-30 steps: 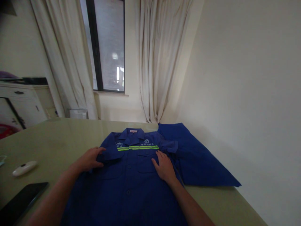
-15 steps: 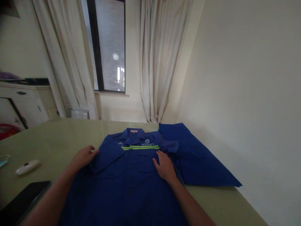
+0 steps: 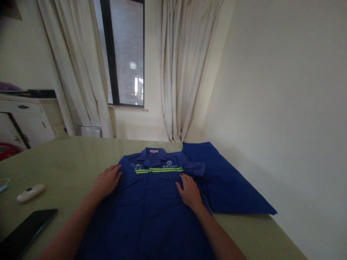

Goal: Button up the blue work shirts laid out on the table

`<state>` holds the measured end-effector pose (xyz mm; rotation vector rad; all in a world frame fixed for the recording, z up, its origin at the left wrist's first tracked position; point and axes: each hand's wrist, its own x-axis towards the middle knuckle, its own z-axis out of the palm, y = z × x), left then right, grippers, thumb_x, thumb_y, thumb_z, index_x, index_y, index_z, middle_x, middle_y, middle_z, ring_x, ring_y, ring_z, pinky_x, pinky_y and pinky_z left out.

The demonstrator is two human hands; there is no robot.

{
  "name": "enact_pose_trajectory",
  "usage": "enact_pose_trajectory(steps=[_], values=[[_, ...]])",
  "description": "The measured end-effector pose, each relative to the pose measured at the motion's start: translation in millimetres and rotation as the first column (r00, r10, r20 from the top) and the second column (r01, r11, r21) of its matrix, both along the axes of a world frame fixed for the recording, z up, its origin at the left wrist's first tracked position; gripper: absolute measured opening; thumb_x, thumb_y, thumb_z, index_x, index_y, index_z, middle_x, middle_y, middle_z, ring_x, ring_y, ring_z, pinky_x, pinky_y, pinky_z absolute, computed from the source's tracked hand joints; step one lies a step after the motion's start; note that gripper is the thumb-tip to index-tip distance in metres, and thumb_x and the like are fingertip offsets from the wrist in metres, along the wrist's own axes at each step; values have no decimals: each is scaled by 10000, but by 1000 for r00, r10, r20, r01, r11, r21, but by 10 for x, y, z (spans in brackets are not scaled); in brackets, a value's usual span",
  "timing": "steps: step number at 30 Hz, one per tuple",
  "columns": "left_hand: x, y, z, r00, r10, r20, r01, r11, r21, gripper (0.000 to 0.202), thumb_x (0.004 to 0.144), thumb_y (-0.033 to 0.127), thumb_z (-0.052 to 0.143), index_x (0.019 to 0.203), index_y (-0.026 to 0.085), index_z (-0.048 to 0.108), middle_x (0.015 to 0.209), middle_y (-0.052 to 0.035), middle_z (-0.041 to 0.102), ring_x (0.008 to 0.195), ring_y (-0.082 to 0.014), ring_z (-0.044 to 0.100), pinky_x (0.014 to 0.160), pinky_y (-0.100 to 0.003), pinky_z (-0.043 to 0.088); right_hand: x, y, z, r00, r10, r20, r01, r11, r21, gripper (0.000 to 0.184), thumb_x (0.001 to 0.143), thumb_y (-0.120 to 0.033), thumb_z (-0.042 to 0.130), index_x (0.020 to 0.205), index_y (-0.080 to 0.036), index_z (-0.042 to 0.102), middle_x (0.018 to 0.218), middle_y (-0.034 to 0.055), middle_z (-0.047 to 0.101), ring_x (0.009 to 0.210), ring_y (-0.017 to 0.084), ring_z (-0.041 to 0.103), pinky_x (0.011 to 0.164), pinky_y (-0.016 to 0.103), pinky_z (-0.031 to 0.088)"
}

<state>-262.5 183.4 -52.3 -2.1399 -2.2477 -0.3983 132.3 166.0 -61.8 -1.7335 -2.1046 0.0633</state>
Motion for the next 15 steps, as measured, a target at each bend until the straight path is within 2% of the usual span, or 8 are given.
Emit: enact_pose_trajectory(steps=[3, 6, 8, 10, 12, 15], values=[[247, -38, -178, 998, -46, -33, 46, 999, -14, 628, 983, 460, 331, 1530, 163, 409, 1620, -129, 358, 1486, -316, 337, 1199, -509, 256, 27, -40, 46, 996, -67, -55, 75, 985, 156, 504, 982, -417, 398, 1422, -202, 516, 1399, 125, 564, 1321, 301, 466, 1124, 431, 348], [282, -45, -292, 999, -35, -34, 33, 998, -48, 650, 976, 482, 337, 1558, 193, 357, 1648, -97, 292, 1525, -301, 253, 1226, -524, 180, 95, -100, 84, 945, -249, -212, 309, 891, 332, 507, 992, -432, 368, 1423, -197, 492, 1344, 172, 547, 1296, 345, 448, 1079, 493, 349], [224, -26, -308, 999, -44, -29, 42, 997, -60, 654, 973, 498, 338, 1562, 214, 348, 1653, -80, 278, 1529, -285, 247, 1231, -505, 177, 134, -138, 95, 861, -403, -311, 496, 801, 336, 534, 988, -468, 358, 1424, -191, 494, 1301, 205, 542, 1260, 385, 459, 1025, 532, 368], [158, -3, -294, 999, -46, -29, 44, 997, -62, 643, 974, 500, 334, 1558, 232, 356, 1654, -69, 278, 1532, -268, 241, 1232, -489, 185, 149, -160, 100, 778, -532, -334, 618, 742, 258, 558, 984, -509, 351, 1439, -218, 489, 1260, 215, 553, 1197, 413, 495, 959, 558, 388], [125, 9, -270, 998, -39, -42, 36, 997, -65, 629, 978, 479, 328, 1558, 238, 355, 1654, -65, 277, 1535, -262, 233, 1229, -490, 193, 144, -160, 102, 760, -584, -286, 641, 748, 175, 569, 986, -541, 331, 1460, -261, 473, 1204, 201, 593, 1139, 416, 529, 925, 575, 389], [160, -1, -232, 996, -14, -92, 7, 997, -77, 622, 981, 431, 316, 1564, 217, 338, 1653, -80, 273, 1532, -285, 237, 1228, -530, 178, 141, -106, 102, 817, -539, -202, 566, 818, 105, 566, 998, -551, 290, 1471, -298, 469, 1158, 162, 648, 1136, 394, 545, 947, 578, 377]])
